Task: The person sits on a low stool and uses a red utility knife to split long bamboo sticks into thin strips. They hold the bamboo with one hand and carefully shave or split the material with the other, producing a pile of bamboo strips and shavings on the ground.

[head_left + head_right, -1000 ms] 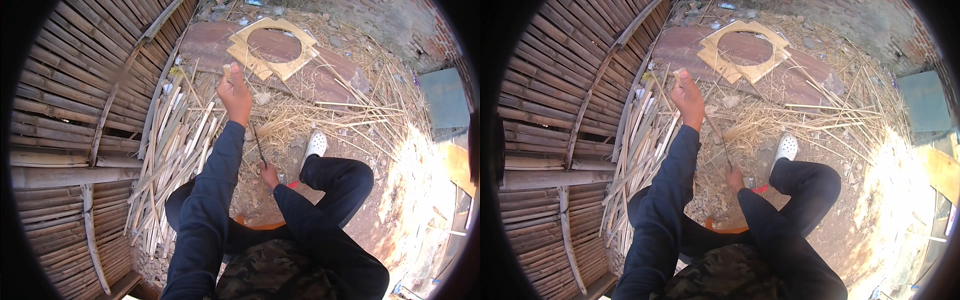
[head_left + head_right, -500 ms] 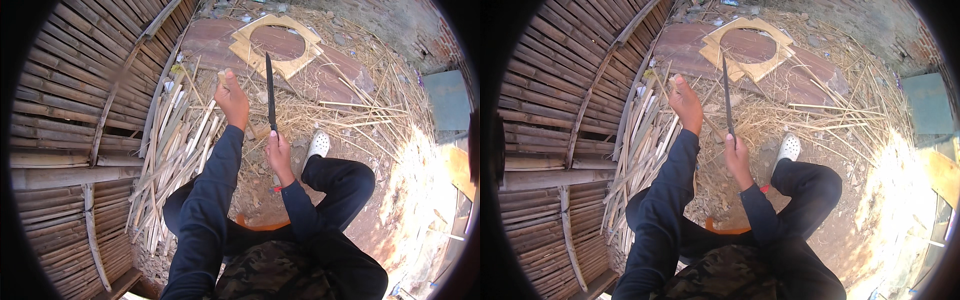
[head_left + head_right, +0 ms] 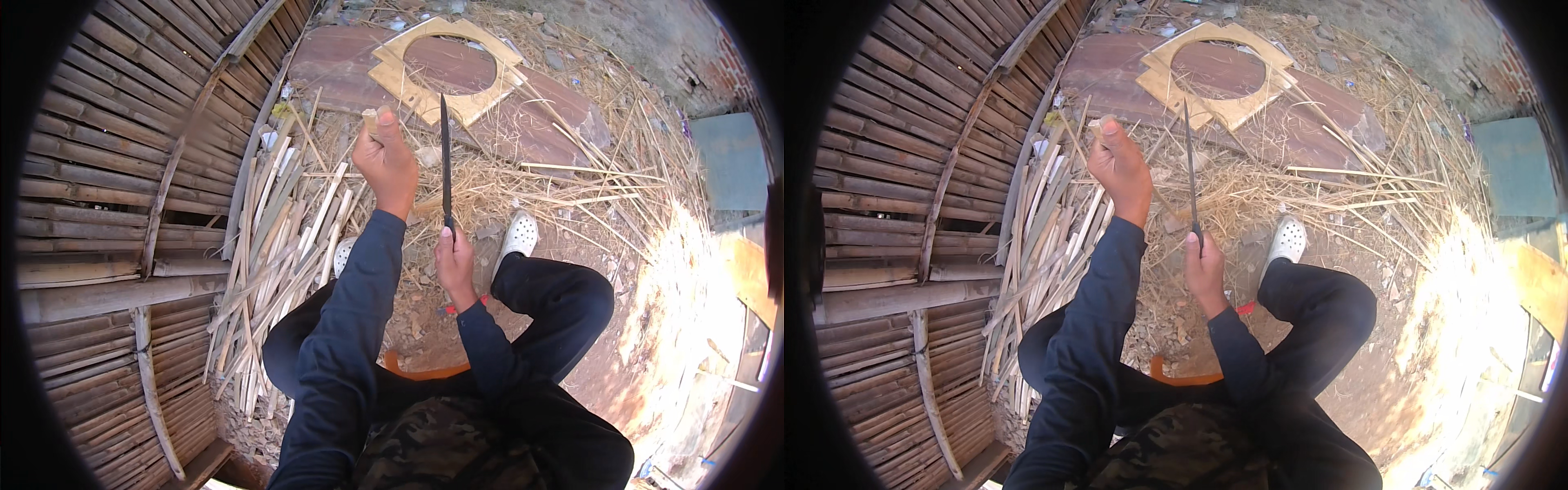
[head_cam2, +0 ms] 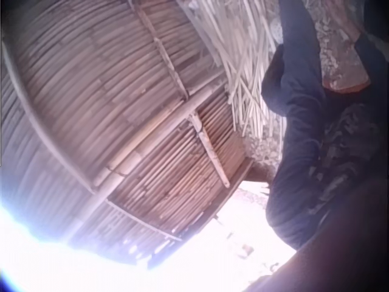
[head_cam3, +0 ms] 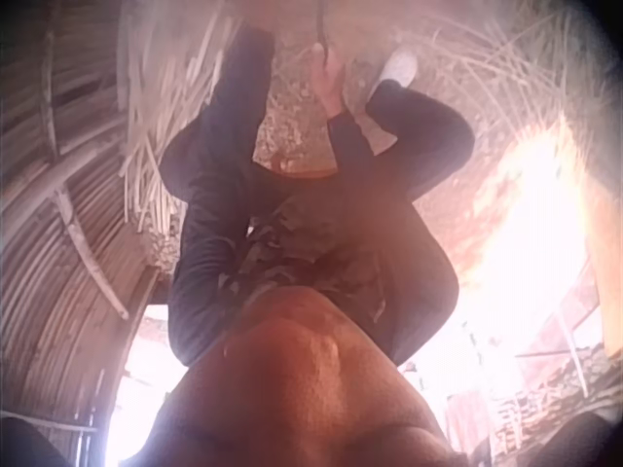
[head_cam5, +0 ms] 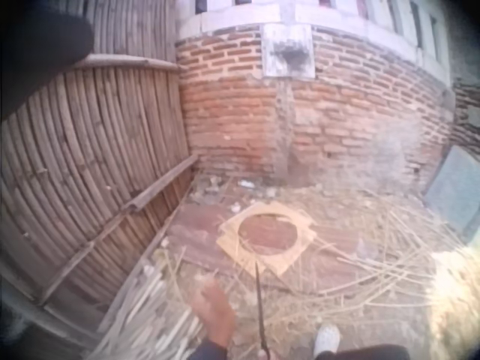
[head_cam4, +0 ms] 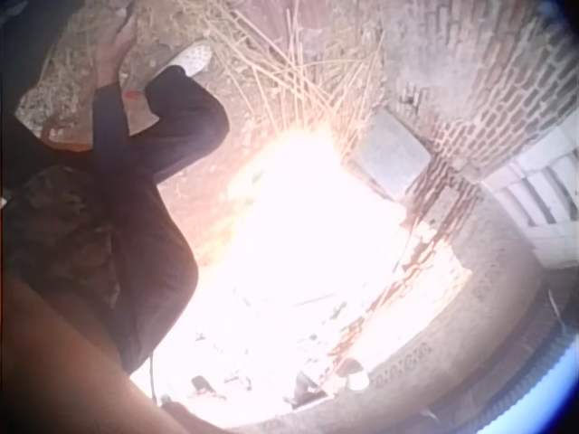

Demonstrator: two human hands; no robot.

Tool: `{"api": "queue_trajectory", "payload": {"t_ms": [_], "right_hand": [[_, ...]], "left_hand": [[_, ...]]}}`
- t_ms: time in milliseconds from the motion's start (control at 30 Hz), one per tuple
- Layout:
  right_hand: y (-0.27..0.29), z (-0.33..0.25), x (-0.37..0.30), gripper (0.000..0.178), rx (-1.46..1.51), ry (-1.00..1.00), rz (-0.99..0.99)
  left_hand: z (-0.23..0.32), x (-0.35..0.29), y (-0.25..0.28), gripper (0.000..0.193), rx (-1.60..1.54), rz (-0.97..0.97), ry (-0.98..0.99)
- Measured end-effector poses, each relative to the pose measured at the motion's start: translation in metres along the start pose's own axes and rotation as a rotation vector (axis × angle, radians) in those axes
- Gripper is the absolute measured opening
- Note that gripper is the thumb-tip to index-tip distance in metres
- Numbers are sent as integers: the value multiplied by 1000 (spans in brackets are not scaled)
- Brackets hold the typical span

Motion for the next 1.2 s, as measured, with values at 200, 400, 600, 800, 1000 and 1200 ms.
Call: {"api": "queue_trajectory", "payload": {"t_ms": [200,400,600,800,1000,1200], "right_hand": [[-11,84,-26,35,-220,104,-30],[-7,195,-34,48,-698,-358,-123],[-12,197,-34,50,-464,-237,-103],[-17,80,-9,42,-358,-3,-28],[-20,107,-31,42,-377,-74,32],[-5,241,-47,54,-615,-349,-140]], "left_hand": [[-2,8,14,45,0,99,-3],[13,21,20,44,10,167,-107],[9,10,26,42,46,192,-47],[6,20,37,41,58,219,-81],[17,18,26,42,101,193,-85],[10,5,27,40,87,182,-37]]}}
Point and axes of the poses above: each hand's wrist, its own x-axis towards the middle knuckle, its own y-axis out of the back of the hand, z = x × y, the point moved 9 cm from there along x, towards the middle knuckle, and after that the axes turned 4 degrees about -y, right-handed, at the moved point
